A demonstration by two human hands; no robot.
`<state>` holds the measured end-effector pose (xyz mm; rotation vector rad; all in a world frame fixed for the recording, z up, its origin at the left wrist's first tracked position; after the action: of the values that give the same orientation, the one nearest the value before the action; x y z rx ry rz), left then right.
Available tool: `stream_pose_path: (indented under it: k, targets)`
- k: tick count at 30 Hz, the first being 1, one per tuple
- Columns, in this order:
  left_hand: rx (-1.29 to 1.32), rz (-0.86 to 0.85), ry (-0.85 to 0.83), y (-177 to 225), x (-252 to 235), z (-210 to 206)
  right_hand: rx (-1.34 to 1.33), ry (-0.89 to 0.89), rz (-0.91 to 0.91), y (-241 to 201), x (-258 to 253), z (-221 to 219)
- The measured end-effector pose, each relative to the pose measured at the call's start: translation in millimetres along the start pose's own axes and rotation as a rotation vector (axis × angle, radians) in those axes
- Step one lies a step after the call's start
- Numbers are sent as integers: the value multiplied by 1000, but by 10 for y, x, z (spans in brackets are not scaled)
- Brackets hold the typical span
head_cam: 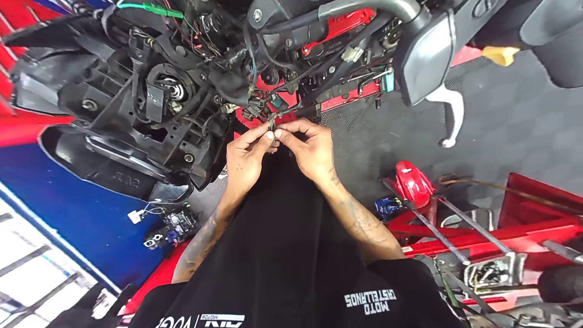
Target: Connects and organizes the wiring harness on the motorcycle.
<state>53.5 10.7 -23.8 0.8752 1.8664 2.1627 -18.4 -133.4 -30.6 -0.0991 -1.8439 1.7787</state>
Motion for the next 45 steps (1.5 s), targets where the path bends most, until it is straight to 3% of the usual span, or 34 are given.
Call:
stream_pose_path:
  k: [7, 12, 18, 25, 29, 36, 39, 45]
  targets:
    - [-143, -36, -46, 43, -45, 28, -237, -100, -190, 176, -121, -61]
    - [-107, -53, -68, 65, -76, 39, -341, -107, -97, 238, -195, -120]
    - [-22, -95, 59, 30, -5, -7, -624, -162, -77, 359, -110, -245]
    - [-32, -138, 117, 57, 31, -11, -948, -319, -277, 428, -93, -460]
    - [-40, -58, 127, 38, 51, 21, -1022, -361, -338, 421, -92, -507]
    - [223, 141, 92, -115, 34, 23, -923, -360, -209, 418, -106, -440]
    - [334, 202, 69, -177, 29, -20, -701, -271, -120, 382, -109, -314]
    - [245, 89, 82, -170, -9, -21, -207, 2, 32, 92, -8, -79]
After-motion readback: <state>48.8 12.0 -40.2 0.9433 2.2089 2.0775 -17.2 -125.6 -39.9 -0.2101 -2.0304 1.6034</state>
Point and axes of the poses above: each hand's wrist, its own x-axis away from the middle knuckle, its own z-axis out of the back of the hand, y = z × x, the point moved 7 cm from there along -x, towards the middle knuckle, and after that the axes turned 3 degrees about -z, right-handed, at the moved point
